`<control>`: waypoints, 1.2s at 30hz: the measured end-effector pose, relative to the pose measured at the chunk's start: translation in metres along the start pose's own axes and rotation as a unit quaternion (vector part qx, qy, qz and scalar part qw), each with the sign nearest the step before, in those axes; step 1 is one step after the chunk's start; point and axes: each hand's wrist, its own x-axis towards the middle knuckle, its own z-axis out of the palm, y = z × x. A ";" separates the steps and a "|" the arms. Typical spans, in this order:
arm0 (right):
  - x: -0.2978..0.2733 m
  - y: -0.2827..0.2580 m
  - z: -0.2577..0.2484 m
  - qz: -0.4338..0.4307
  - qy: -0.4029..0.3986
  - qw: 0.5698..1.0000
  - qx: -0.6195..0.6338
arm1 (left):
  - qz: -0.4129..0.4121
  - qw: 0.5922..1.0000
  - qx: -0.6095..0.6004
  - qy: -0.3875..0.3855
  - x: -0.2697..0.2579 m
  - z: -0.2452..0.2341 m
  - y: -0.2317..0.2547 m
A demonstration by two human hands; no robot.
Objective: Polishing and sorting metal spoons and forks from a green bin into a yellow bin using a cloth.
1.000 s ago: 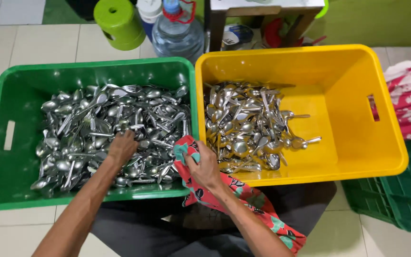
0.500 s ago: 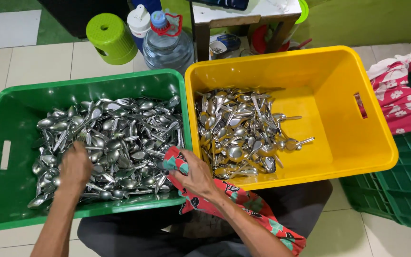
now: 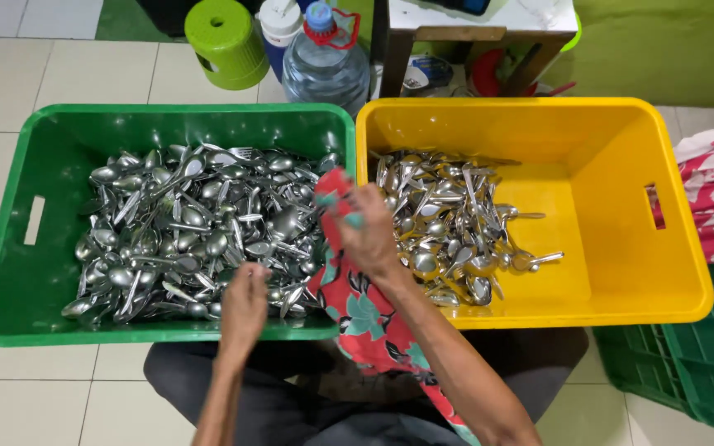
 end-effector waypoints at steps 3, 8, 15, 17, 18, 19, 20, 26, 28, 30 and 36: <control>-0.016 0.012 0.028 -0.100 -0.104 0.979 -0.144 | -0.039 0.999 -0.025 0.005 -0.017 0.013 0.037; -0.033 0.048 0.067 -0.163 -0.178 0.942 -0.233 | -0.052 0.997 -0.053 0.038 -0.027 0.031 0.045; -0.025 0.048 0.067 -0.167 -0.105 0.949 -0.244 | -0.067 0.994 -0.064 0.063 -0.036 0.045 0.035; -0.032 0.046 0.067 -0.181 -0.104 0.952 -0.226 | -0.062 0.993 -0.071 0.071 -0.034 0.044 0.033; -0.036 0.042 0.065 -0.181 -0.129 0.948 -0.228 | -0.057 0.993 -0.069 0.075 -0.033 0.045 0.032; -0.040 0.040 0.060 -0.180 -0.153 0.943 -0.233 | -0.051 0.993 -0.069 0.076 -0.031 0.047 0.031; -0.037 0.044 0.062 -0.179 -0.150 0.943 -0.237 | -0.047 0.994 -0.071 0.073 -0.033 0.048 0.031; -0.028 0.053 0.072 -0.125 -0.087 0.962 -0.227 | -0.099 0.989 -0.092 0.057 -0.043 0.043 0.012; -0.027 0.063 0.069 -0.035 -0.053 0.982 -0.180 | -0.115 0.987 -0.089 0.073 -0.044 0.039 0.006; -0.025 0.062 0.066 -0.008 -0.049 0.988 -0.148 | -0.133 0.983 -0.092 0.091 -0.039 0.030 0.016; -0.023 0.049 0.051 -0.014 -0.040 0.994 -0.096 | -0.122 0.975 -0.140 0.122 -0.029 0.045 -0.012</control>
